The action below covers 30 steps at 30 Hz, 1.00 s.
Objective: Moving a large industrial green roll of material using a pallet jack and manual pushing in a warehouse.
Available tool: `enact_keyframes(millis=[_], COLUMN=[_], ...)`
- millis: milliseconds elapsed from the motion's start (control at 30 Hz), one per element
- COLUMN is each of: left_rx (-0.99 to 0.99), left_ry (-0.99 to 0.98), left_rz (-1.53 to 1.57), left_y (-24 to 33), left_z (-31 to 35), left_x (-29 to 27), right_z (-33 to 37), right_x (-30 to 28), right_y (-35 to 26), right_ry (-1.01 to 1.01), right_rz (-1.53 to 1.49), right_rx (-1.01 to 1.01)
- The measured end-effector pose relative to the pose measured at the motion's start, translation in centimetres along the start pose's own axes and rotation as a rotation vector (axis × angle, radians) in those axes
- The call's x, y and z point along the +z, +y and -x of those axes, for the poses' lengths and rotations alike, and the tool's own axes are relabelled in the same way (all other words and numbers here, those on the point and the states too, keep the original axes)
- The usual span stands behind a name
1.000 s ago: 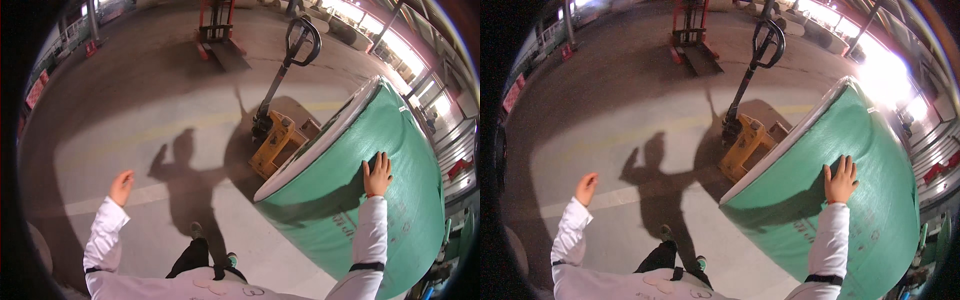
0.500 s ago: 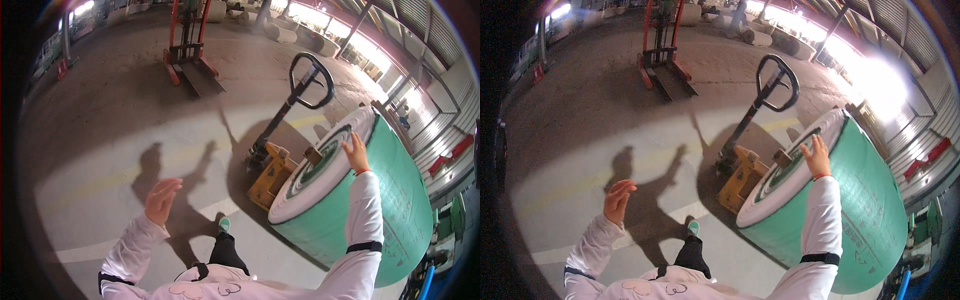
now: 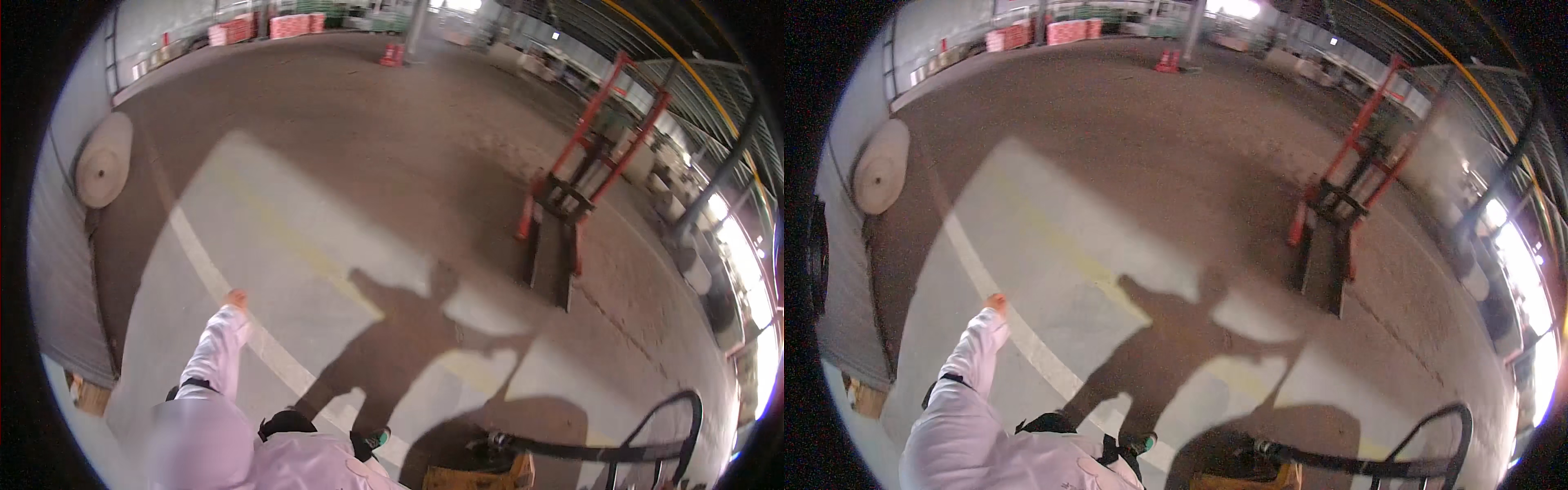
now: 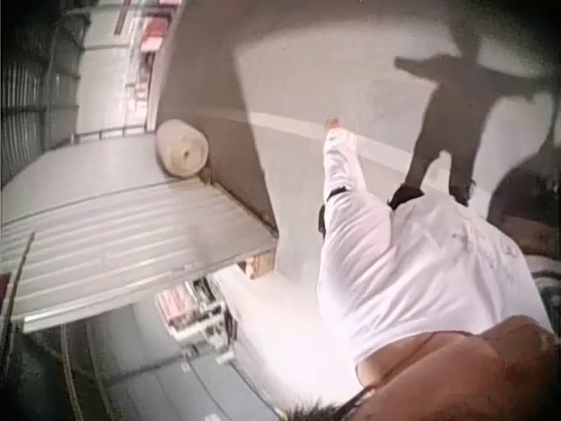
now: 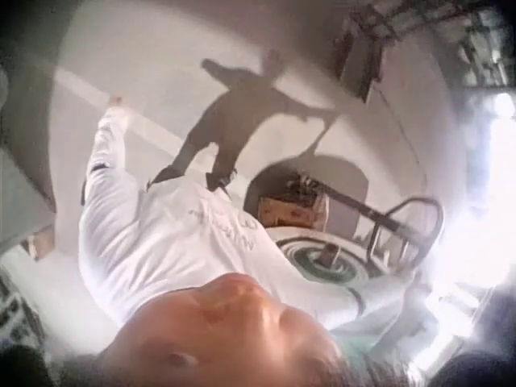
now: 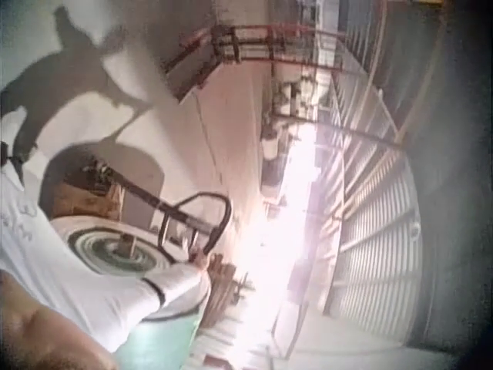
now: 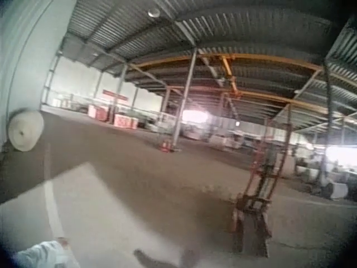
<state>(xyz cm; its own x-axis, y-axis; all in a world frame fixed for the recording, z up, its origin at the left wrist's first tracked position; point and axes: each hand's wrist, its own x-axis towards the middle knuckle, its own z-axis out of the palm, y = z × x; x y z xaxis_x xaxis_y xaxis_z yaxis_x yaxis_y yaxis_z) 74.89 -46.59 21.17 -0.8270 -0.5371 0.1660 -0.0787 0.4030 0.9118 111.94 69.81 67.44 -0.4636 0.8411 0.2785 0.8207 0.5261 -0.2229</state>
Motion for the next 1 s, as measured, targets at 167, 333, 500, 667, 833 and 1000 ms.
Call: enact_keyframes(millis=[167,333,500,667,833,1000], left_rx=[-0.388,-0.74,-0.558,-0.357,-0.5,-0.584], left_ry=[-0.647,-0.618,-0.566,-0.309,-0.501,-0.502], left_rz=[-1.35,-1.434,-1.507,-0.501,0.033,0.327], left_y=[1.8,-3.0,-14.2,-3.9,11.5,14.6], left_z=[15.0,19.9,10.7,-2.1,-9.5,-20.4], left_x=[3.2,-5.0,-11.7,15.3,22.7,23.7], right_z=[10.6,14.6,23.2,32.7,35.5,35.8], right_x=[-4.1,6.5,18.2,21.6,26.2,28.7], right_y=[-13.6,-25.3,-40.3,-48.3,-54.5,-59.0], right_ry=[0.18,-0.073,-0.439,-0.452,-0.55,-0.541], right_rz=[0.014,-0.26,-0.495,-0.559,-0.622,-0.607], right_rx=[0.097,0.029,0.09,0.288,0.425,0.578])
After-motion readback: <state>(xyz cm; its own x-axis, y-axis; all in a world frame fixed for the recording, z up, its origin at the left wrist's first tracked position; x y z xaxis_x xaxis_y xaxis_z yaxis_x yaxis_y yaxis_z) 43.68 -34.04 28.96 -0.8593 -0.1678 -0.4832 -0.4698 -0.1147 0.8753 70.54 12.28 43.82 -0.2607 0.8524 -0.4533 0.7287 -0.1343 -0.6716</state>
